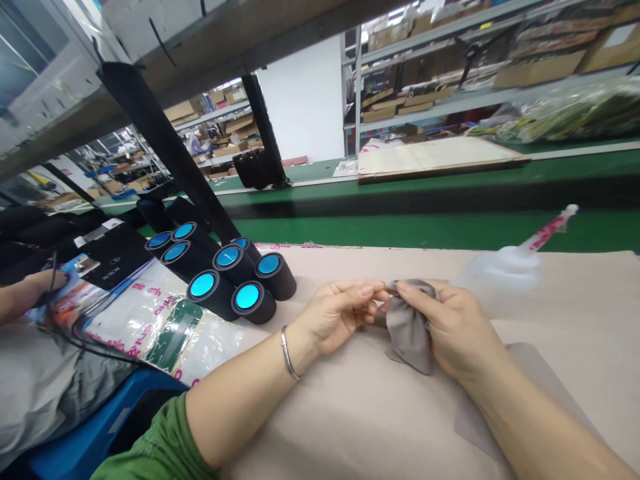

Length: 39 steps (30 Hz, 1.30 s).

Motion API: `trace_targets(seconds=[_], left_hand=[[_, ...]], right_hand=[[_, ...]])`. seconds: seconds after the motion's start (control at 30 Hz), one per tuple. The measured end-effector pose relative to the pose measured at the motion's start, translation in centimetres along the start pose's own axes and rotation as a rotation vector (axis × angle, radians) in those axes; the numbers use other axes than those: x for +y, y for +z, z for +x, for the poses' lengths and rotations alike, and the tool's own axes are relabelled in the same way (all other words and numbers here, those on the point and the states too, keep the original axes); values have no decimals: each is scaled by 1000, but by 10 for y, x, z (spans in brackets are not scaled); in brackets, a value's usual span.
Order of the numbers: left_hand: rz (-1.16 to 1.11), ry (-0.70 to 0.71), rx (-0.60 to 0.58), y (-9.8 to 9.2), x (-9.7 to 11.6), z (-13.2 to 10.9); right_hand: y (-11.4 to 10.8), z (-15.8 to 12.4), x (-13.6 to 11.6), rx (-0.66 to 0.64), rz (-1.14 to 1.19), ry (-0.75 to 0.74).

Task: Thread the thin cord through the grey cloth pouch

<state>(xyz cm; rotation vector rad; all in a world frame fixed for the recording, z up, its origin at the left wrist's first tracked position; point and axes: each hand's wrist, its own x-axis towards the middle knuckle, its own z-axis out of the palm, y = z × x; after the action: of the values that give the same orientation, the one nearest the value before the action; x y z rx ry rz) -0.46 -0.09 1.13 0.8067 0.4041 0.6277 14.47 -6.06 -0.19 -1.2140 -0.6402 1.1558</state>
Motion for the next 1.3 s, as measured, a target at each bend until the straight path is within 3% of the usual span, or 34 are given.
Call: trace_targets(seconds=[0.13,0.23,0.43,0.53,0.83,1.07,1.3], left_hand=[[88,16,88,3,0,2],[130,50,140,3,0,3],[229,144,161,3,0,1],[292,157,190,3,0,0],[382,178,144,0,-2,-2],[487,188,137,2,-1,-4],[630,198,148,1,-1,-5]], right_hand=[[-4,1,3,-14,-113,-63],[-6,0,6,45,-216,-177],[-7,-5,8,35,-483,-665],[-10,-7,8,80,-613,-780],[-7,-20,5,82,-694,-568],[-17,-15,6,15,-833,-601],[-13,-13,-1,30,-790,-508]])
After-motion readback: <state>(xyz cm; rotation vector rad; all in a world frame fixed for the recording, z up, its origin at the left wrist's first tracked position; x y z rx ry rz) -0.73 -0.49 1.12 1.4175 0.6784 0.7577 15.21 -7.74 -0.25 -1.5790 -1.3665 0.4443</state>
